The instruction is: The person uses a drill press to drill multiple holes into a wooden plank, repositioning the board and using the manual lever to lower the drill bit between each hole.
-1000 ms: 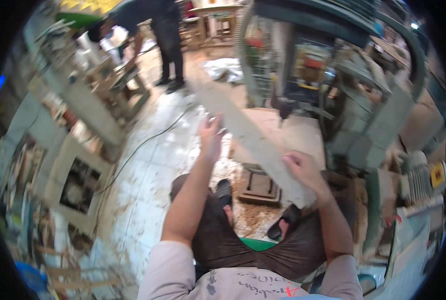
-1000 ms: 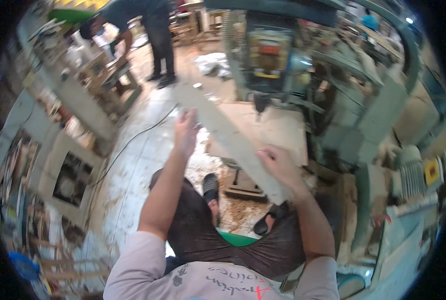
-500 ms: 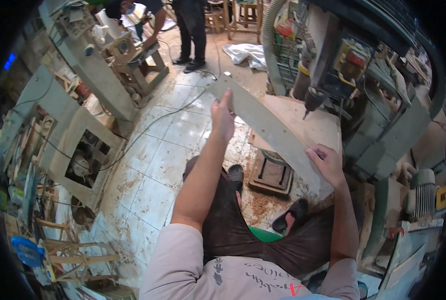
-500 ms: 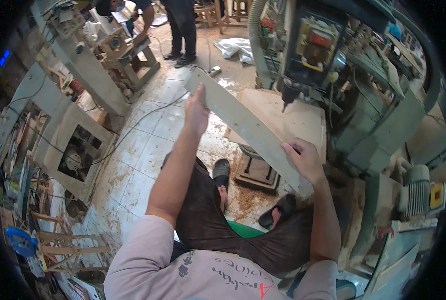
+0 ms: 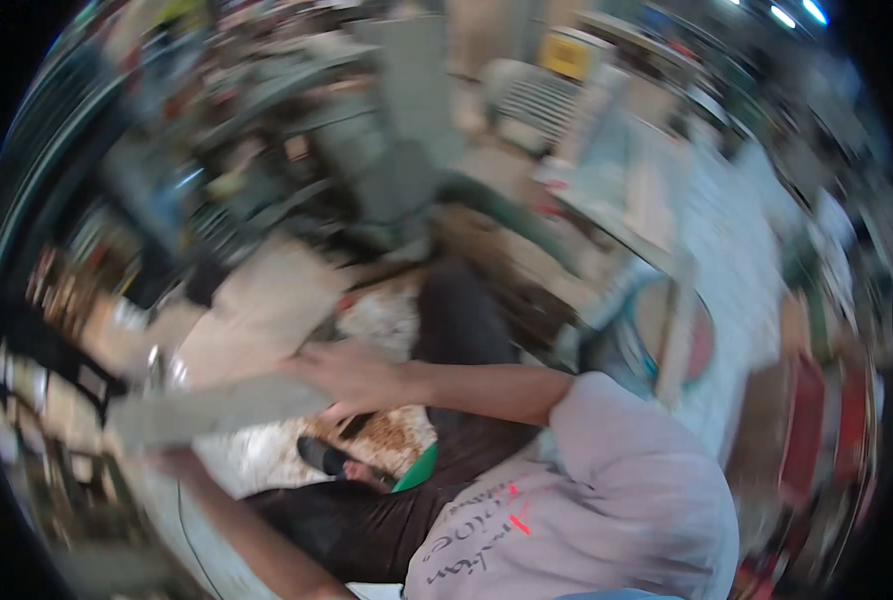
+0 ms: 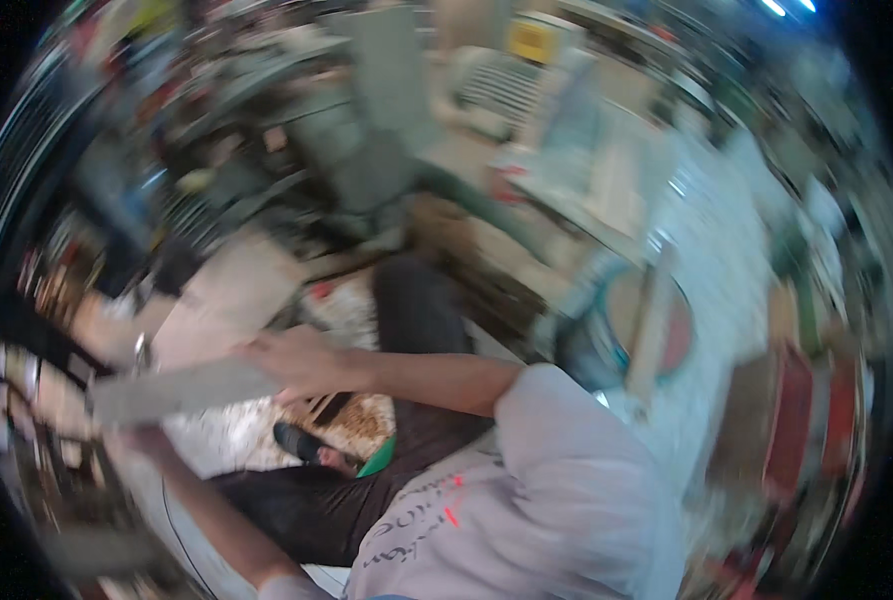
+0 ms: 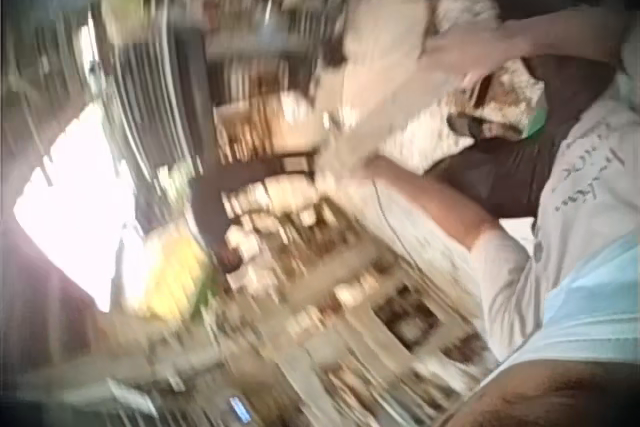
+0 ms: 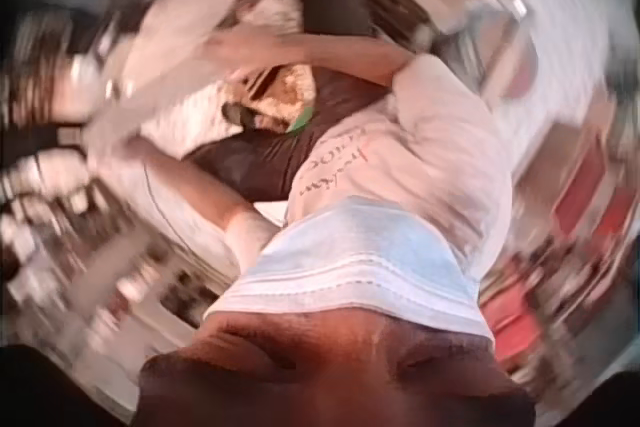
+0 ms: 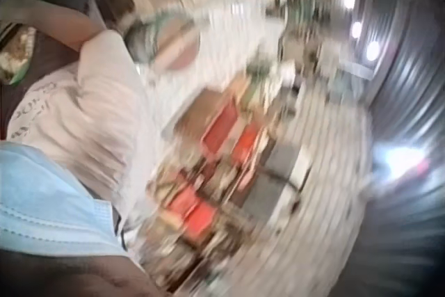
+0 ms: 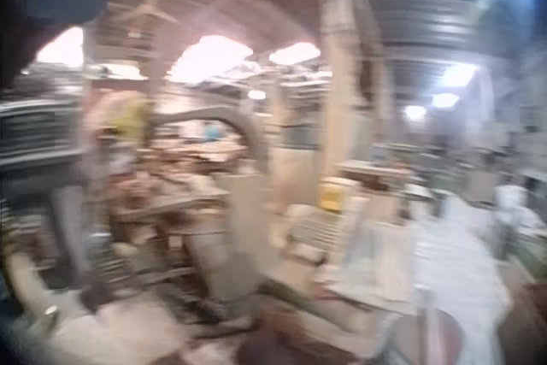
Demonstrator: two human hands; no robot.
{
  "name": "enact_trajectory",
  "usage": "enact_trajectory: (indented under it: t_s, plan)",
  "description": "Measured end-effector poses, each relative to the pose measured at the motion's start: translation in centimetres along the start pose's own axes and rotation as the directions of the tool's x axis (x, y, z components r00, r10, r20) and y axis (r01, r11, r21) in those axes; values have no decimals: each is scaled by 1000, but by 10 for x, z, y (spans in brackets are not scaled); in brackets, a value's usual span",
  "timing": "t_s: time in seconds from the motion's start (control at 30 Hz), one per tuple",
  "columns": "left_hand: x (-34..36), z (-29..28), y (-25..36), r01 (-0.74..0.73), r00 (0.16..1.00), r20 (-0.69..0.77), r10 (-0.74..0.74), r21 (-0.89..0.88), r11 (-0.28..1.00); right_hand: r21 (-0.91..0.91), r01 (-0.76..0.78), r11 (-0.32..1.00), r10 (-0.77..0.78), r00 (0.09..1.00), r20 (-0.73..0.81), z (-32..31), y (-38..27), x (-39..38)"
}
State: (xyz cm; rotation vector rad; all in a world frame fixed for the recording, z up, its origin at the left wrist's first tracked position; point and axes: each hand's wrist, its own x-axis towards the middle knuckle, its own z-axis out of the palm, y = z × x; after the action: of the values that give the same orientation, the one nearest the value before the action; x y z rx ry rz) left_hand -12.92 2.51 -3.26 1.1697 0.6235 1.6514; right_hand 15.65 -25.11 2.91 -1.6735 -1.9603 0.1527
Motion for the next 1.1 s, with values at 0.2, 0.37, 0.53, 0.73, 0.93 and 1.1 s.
enact_trajectory:
  t_s: [0.2,0.37,0.53,0.73,0.93,1.1]
  plan:
    - [-42,94,86,224,948,-172,-266,-230,947,-40,-46,998,31,953,-300,-81,-17,-97]
    - [-23,62,59,255,964,-73,-254,11,967,-178,-200,964,-15,622,-783,-161,-18,-192]
    - [-20,56,55,255,966,-56,-253,41,966,-144,-540,829,-48,188,-981,-239,-5,-291]
    - [-16,59,46,310,951,-5,-310,13,951,50,-967,250,46,-40,-998,-261,19,-451]
    - [-13,51,41,327,945,7,-328,29,944,394,-911,-119,486,-400,-777,-168,71,-532]
    - [-11,40,37,328,944,16,-330,64,943,298,-904,-305,635,-427,-644,-97,96,-529]
